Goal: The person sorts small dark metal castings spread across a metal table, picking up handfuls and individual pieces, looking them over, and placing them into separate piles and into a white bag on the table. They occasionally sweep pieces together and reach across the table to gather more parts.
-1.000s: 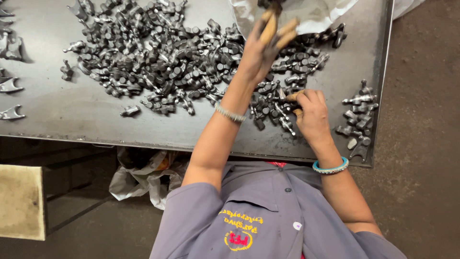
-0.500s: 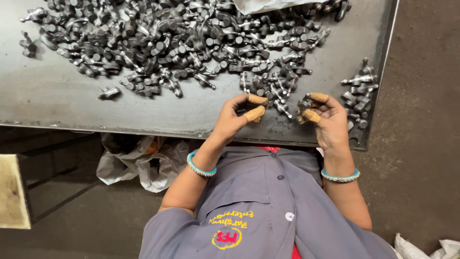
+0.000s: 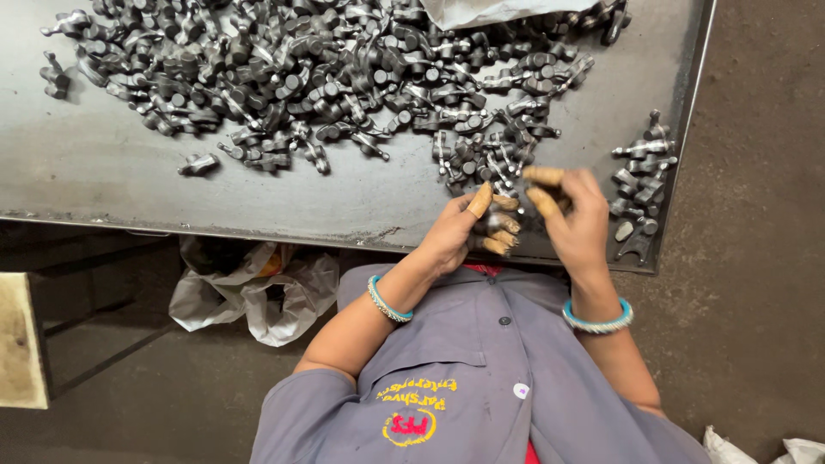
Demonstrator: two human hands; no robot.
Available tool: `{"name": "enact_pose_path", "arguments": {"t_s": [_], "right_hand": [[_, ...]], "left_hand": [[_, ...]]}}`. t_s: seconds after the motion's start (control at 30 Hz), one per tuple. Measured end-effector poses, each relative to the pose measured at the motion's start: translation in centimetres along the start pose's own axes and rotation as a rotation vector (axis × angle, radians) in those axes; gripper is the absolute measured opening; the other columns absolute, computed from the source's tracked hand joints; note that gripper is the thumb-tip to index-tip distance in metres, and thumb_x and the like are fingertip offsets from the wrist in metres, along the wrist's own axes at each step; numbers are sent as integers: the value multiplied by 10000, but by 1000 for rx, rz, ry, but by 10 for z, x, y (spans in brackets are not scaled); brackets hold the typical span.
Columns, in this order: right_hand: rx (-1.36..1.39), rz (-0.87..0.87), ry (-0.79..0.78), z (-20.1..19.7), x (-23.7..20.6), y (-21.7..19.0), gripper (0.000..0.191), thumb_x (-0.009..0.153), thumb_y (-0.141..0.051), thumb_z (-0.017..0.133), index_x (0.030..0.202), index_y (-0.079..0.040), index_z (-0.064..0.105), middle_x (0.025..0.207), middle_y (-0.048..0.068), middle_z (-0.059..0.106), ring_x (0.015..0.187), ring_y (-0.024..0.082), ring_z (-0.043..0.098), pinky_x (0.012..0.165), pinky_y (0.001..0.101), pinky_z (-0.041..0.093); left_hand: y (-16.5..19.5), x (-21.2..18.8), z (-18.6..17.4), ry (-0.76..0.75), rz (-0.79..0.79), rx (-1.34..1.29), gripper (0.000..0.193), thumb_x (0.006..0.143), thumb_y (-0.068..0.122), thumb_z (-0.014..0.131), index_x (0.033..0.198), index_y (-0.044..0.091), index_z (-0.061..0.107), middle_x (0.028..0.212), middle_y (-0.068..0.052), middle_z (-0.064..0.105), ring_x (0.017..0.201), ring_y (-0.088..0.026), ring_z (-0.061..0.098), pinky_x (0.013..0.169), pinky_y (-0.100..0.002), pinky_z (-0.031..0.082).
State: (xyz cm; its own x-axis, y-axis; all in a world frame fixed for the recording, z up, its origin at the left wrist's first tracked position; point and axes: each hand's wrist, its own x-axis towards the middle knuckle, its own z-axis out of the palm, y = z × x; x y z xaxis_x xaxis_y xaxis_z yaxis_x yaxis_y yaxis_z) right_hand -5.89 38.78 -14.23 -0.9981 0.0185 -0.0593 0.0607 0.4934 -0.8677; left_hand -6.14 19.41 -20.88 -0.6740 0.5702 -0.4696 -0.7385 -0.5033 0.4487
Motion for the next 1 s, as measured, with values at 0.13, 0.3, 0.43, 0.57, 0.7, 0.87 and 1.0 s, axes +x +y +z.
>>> {"name": "enact_pose_path", "arguments": {"t_s": [0.13, 0.3, 0.43, 0.57, 0.7, 0.87, 1.0], "right_hand": [[-441, -251, 124, 8, 32, -8, 602, 817, -20, 816, 1396, -79, 664, 1076, 157, 549, 1001, 344, 556, 887, 436, 478], [-523, -238, 79, 8, 37, -5, 539, 787, -97, 876, 1299, -81, 709, 1074, 158, 536, 1043, 348, 522, 929, 455, 456], [-563, -240, 80, -2, 18, -5, 452, 757, -182, 925, 1149, -78, 725, 1049, 153, 544, 1028, 351, 519, 910, 451, 457], [-512, -161, 62, -13, -2, -8, 466, 703, -185, 925, 1090, -54, 703, 1042, 133, 582, 1010, 347, 515, 893, 456, 452], [-452, -199, 71, -9, -12, -2, 457, 757, -64, 875, 1172, -30, 686, 1089, 120, 636, 1021, 342, 557, 898, 444, 482], [-186, 20, 97, -5, -12, 27, 358, 798, 45, 826, 1114, -7, 667, 1048, 93, 676, 932, 227, 664, 807, 335, 570], [431, 98, 50, -13, -11, 55, 340, 845, 97, 730, 1161, 19, 633, 1105, 72, 694, 1003, 159, 693, 902, 308, 600]], "left_hand": [[5, -2, -6, 66, 53, 28, 489, 1048, 447, 597, 1147, -28, 661, 952, -121, 733, 727, -190, 722, 583, -305, 609], [24, -24, 3, 85, 214, 265, 319, 940, 240, 741, 1160, 10, 726, 898, -65, 732, 693, -133, 696, 548, -253, 556], [43, -41, 14, 306, 473, 794, 343, 846, 143, 839, 1164, 57, 743, 870, -15, 765, 753, -72, 682, 662, -220, 544], [59, -48, 19, 607, 537, 1060, 442, 775, 162, 895, 1177, 104, 720, 786, -34, 727, 659, -128, 657, 636, -272, 537], [68, -45, 14, 672, 545, 1144, 499, 751, 172, 910, 1177, 82, 667, 801, -63, 748, 667, -178, 693, 643, -321, 543], [61, -37, 4, 619, 594, 1110, 365, 790, 137, 868, 1114, 63, 717, 873, -82, 785, 729, -167, 744, 674, -322, 568], [50, -36, 3, 520, 640, 1060, 271, 848, 124, 839, 1093, 50, 749, 888, -72, 800, 763, -121, 771, 678, -291, 587]]}}
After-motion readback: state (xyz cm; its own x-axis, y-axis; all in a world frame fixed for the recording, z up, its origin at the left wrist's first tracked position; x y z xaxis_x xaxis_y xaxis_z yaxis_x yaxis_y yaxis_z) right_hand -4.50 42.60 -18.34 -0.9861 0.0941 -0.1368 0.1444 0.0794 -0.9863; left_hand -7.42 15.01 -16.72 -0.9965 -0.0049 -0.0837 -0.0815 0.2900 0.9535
